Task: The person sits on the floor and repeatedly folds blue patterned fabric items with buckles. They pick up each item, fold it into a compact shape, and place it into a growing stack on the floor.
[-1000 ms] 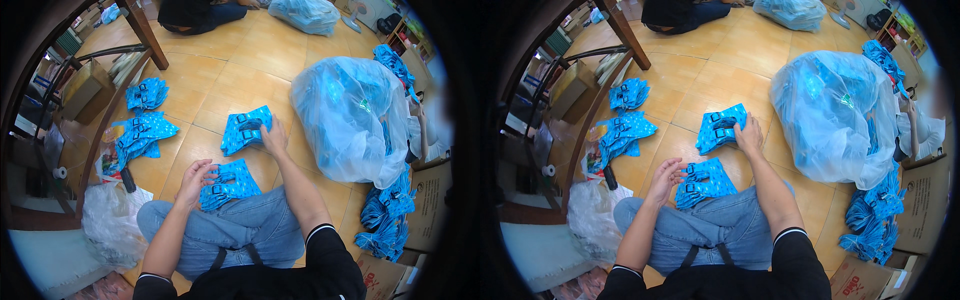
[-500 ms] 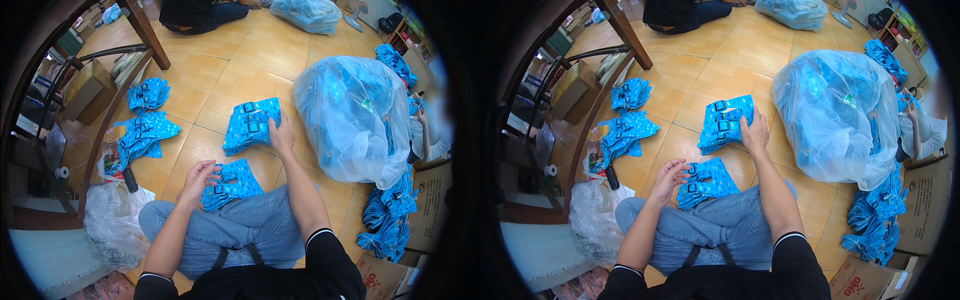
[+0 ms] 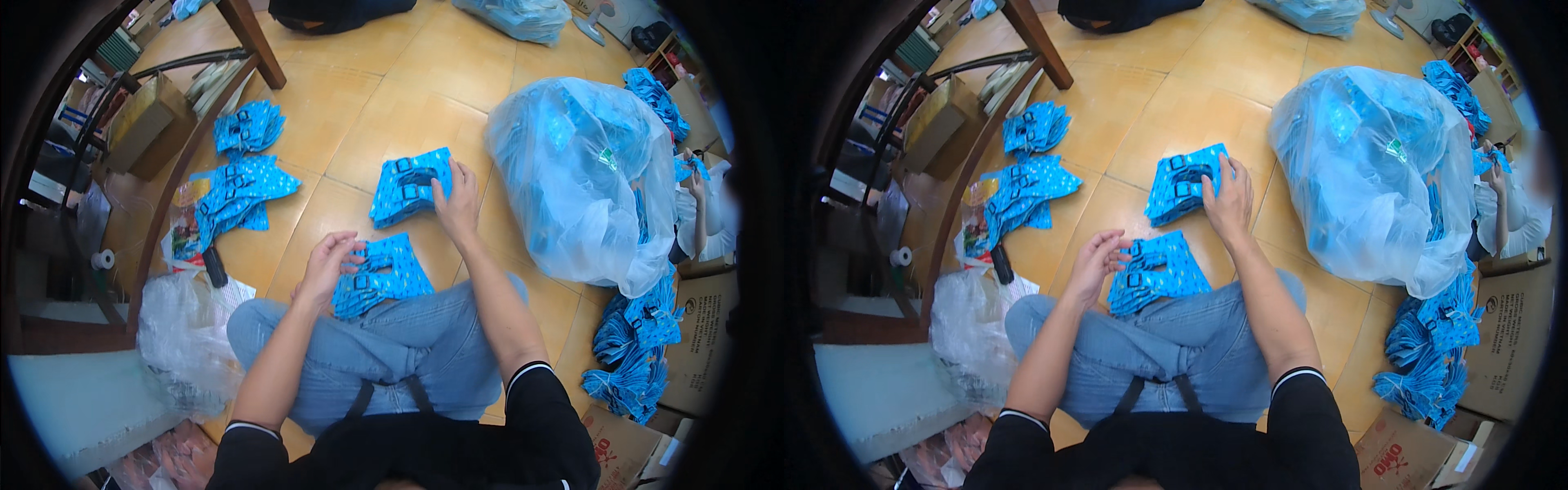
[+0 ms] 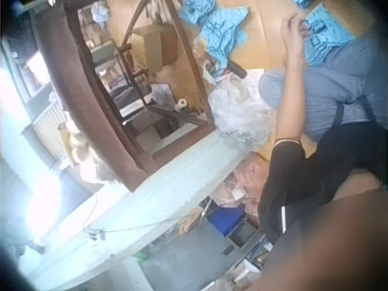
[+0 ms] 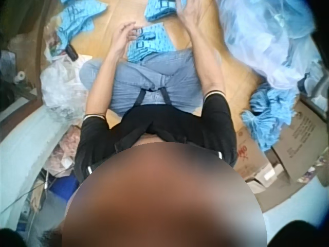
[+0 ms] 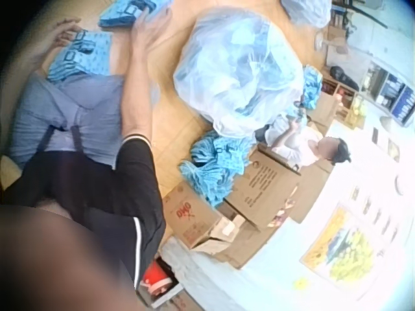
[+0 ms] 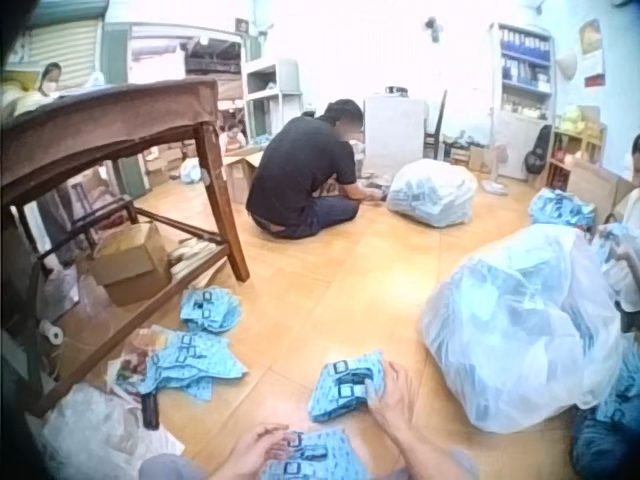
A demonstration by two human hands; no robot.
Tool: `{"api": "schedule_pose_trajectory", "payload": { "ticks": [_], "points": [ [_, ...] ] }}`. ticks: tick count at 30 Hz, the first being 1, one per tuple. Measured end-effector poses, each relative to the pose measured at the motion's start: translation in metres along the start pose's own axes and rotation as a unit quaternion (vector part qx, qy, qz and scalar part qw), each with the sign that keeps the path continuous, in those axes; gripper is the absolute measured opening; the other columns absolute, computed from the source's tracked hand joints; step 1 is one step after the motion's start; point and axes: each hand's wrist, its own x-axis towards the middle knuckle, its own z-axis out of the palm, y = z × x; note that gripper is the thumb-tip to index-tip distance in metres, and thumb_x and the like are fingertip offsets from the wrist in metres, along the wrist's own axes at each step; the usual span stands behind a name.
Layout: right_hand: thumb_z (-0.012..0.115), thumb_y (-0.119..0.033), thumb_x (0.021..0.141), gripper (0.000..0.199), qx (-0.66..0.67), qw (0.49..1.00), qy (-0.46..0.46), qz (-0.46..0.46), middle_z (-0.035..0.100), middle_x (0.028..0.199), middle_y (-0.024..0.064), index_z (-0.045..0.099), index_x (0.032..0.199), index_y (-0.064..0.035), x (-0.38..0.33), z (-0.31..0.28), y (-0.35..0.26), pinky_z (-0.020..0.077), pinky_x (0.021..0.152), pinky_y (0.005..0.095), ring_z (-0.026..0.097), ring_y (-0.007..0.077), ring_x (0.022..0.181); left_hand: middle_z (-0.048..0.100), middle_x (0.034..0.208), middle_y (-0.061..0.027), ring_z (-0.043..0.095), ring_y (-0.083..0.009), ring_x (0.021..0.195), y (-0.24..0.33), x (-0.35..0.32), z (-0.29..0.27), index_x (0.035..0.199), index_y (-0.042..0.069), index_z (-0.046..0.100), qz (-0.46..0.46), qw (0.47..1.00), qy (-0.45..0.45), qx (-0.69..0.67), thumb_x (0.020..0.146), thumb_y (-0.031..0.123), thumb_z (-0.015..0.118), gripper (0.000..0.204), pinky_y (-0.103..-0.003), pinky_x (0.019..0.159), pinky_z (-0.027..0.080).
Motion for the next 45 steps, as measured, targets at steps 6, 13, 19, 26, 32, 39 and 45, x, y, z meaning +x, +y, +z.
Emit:
{"api": "schedule_pose_trajectory", "payload": {
  "ticks": [6, 13, 19, 26, 32, 39, 45],
  "points": [
    [0.070, -0.024, 0.081, 0.049, 0.207, 0.922, -0.325, 0.041, 0.058, 0.112, 0.0181, 0.055, 0.120, -0.0006, -0.066, -0.026, -0.060, 0.0465, 0.087, 0.0403, 0.057, 0.0354, 0.103, 0.064, 0.102, -0.0085, 0.063, -0.0115, 0.080, 0.006, -0.005, -0.009, 0.121, 0.005, 0.051, 0.047, 0.994, 0.086, -0.054, 0.096, 0.022, 0.051, 0.030, -0.022, 0.067, 0.049],
    [0.068, -0.017, 0.080, 0.038, 0.082, 0.898, -0.427, -0.068, 0.059, 0.107, 0.0166, 0.058, 0.114, -0.0041, -0.121, -0.026, -0.083, 0.0453, 0.088, 0.0416, 0.055, 0.0343, 0.104, 0.064, 0.101, -0.0088, 0.062, -0.0112, 0.079, 0.013, -0.018, -0.013, 0.120, 0.004, 0.051, 0.063, 0.989, 0.097, -0.093, 0.096, 0.020, 0.052, 0.029, -0.022, 0.066, 0.049],
    [0.067, -0.014, 0.081, 0.035, 0.148, 0.917, -0.369, -0.041, 0.058, 0.105, 0.0169, 0.057, 0.113, -0.0033, -0.104, -0.049, -0.093, 0.0456, 0.087, 0.0406, 0.055, 0.0354, 0.101, 0.063, 0.103, -0.0085, 0.059, -0.0124, 0.092, 0.010, -0.018, -0.019, 0.121, 0.005, 0.052, 0.109, 0.983, 0.141, -0.041, 0.094, 0.023, 0.053, 0.032, -0.027, 0.076, 0.048],
    [0.067, -0.005, 0.081, 0.035, 0.262, 0.934, -0.245, 0.006, 0.057, 0.117, 0.0179, 0.056, 0.114, -0.0012, -0.075, -0.100, -0.120, 0.0425, 0.096, 0.0394, 0.053, 0.0347, 0.115, 0.060, 0.114, -0.0087, 0.058, -0.0151, 0.102, 0.024, -0.028, -0.015, 0.125, 0.004, 0.050, 0.064, 0.985, 0.023, -0.158, 0.095, 0.028, 0.053, 0.039, -0.034, 0.087, 0.048],
    [0.066, -0.005, 0.082, 0.044, 0.186, 0.959, -0.180, -0.114, 0.056, 0.122, 0.0166, 0.053, 0.124, -0.0013, -0.045, -0.105, -0.131, 0.0432, 0.095, 0.0363, 0.053, 0.0320, 0.115, 0.060, 0.115, -0.0091, 0.062, -0.0175, 0.102, 0.036, -0.050, -0.004, 0.127, 0.003, 0.047, 0.034, 0.957, -0.210, -0.198, 0.094, 0.017, 0.055, 0.037, -0.034, 0.087, 0.051],
    [0.070, -0.009, 0.079, 0.046, 0.232, 0.964, -0.120, -0.057, 0.055, 0.123, 0.0194, 0.056, 0.122, 0.0014, -0.058, -0.096, -0.169, 0.0486, 0.088, 0.0375, 0.058, 0.0341, 0.108, 0.061, 0.115, -0.0072, 0.059, -0.0140, 0.103, 0.023, -0.041, -0.002, 0.126, 0.002, 0.050, 0.109, 0.972, -0.140, -0.155, 0.092, 0.011, 0.057, 0.035, -0.030, 0.086, 0.049],
    [0.065, -0.012, 0.085, 0.033, 0.240, 0.966, -0.093, 0.023, 0.063, 0.104, 0.0172, 0.061, 0.115, 0.0020, -0.065, -0.084, -0.172, 0.0500, 0.077, 0.0328, 0.063, 0.0273, 0.090, 0.060, 0.118, -0.0060, 0.058, -0.0121, 0.103, 0.021, -0.043, 0.003, 0.124, 0.002, 0.053, 0.129, 0.969, -0.166, -0.132, 0.094, 0.013, 0.056, 0.032, -0.028, 0.087, 0.049]
  ]
}}
